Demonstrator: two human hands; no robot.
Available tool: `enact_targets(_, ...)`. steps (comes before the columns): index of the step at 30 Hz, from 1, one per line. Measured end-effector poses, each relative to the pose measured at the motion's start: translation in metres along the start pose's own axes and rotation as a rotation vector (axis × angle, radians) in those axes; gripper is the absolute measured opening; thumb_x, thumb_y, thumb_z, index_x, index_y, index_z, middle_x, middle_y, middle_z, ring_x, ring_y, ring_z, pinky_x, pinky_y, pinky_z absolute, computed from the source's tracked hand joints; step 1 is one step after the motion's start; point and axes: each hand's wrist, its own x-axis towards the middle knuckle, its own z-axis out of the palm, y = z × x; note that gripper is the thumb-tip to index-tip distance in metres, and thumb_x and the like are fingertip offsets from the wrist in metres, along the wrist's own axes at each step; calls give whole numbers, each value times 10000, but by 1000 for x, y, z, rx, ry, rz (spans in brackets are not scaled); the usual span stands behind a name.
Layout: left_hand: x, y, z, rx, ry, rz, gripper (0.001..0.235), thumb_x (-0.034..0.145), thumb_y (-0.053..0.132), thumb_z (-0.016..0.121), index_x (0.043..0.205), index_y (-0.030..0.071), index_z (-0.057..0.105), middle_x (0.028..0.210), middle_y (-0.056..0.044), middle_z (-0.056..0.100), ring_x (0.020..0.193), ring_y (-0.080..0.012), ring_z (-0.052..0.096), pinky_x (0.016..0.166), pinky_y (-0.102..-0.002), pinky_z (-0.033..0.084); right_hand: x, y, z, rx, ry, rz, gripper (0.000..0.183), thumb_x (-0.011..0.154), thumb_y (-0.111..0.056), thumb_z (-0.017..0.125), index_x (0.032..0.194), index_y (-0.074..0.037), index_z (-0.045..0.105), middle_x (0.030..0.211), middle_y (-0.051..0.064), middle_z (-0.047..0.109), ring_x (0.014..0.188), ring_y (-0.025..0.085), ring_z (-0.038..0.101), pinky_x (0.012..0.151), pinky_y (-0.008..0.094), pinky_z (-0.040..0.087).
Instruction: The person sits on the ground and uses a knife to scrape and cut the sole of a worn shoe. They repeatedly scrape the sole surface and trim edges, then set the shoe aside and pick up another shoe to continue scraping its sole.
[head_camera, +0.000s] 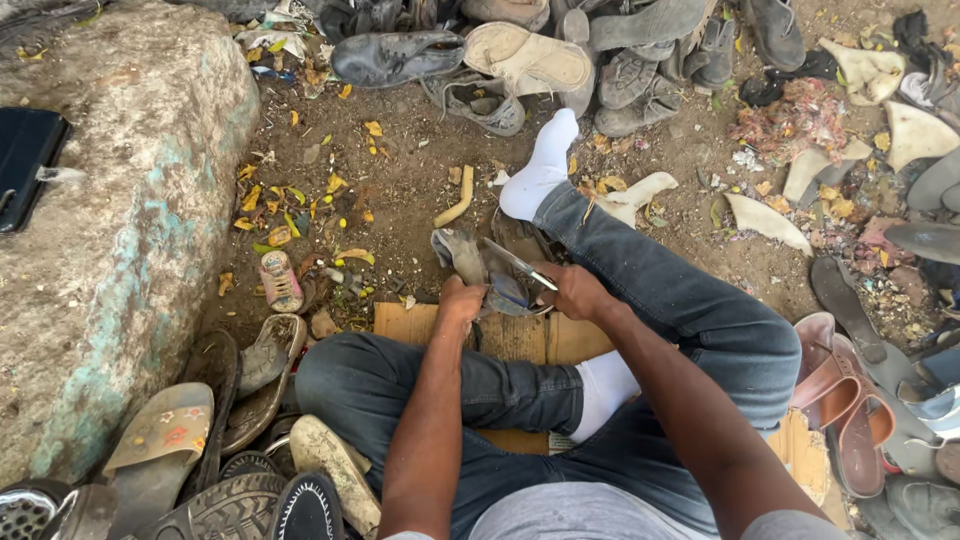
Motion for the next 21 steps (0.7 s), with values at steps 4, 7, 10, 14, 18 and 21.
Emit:
enact_targets(4, 21, -21, -5, 19, 43, -59, 260, 751, -17, 661, 961, -148, 581, 914, -223, 652, 727, -319, 679, 572, -490, 578, 18, 5, 12, 120, 214, -211, 601, 883, -108, 686, 1451, -112, 489, 991, 259, 712, 887, 387, 700, 784, 471, 564)
enact_targets(7, 34, -31, -7, 301, 140, 105, 283, 735, 10, 641, 967, -151, 636, 939, -285, 710, 838, -314, 693, 696, -460, 540, 29, -1, 0, 439, 441, -223, 521, 912, -46, 679, 1408, -62, 520, 970, 178, 699, 862, 294, 703, 753, 431, 607)
enact_targets(10, 30, -24, -4, 355, 152, 82, 407, 711, 40, 666, 1054, -176, 633, 1012, -298, 708, 924, -341, 731, 785, -502, 576, 36, -17, -24, 610, 628, -237, 522, 910, -1, 712, 1395, -14, 520, 941, 119, 642, 858, 249, 650, 767, 419, 575)
enact_targets(14, -3, 23, -1, 766, 279, 234, 642, 736, 59, 721, 1306, -79, 461, 1305, -305, 524, 1175, -399, 566, 978, -560, 445, 41, -40, -53, 771, 603, -14, 292, 962, -6, 690, 1233, -48, 588, 877, 128, 652, 653, 294, 627, 556, 462, 534)
enact_targets(18, -38, 73, 5, 1214, 278, 736, 927, 760, 71, 776, 1543, 22, 280, 1608, -284, 308, 1409, -419, 397, 1129, -651, 298, 1, -6, -75, 1607, 752, -243, 283, 946, -218, 548, 1200, -95, 573, 983, 94, 673, 758, 222, 689, 585, 368, 569)
enact_targets(21, -42, 99, 14, 1361, -76, 756, 1032, 726, 37, 789, 1568, 33, 193, 1651, -266, 224, 1494, -420, 299, 1175, -719, 165, -80, 74, -100, 1347, 1039, -171, 433, 1142, -454, 377, 1159, -101, 626, 940, 42, 667, 792, 140, 649, 648, 294, 527)
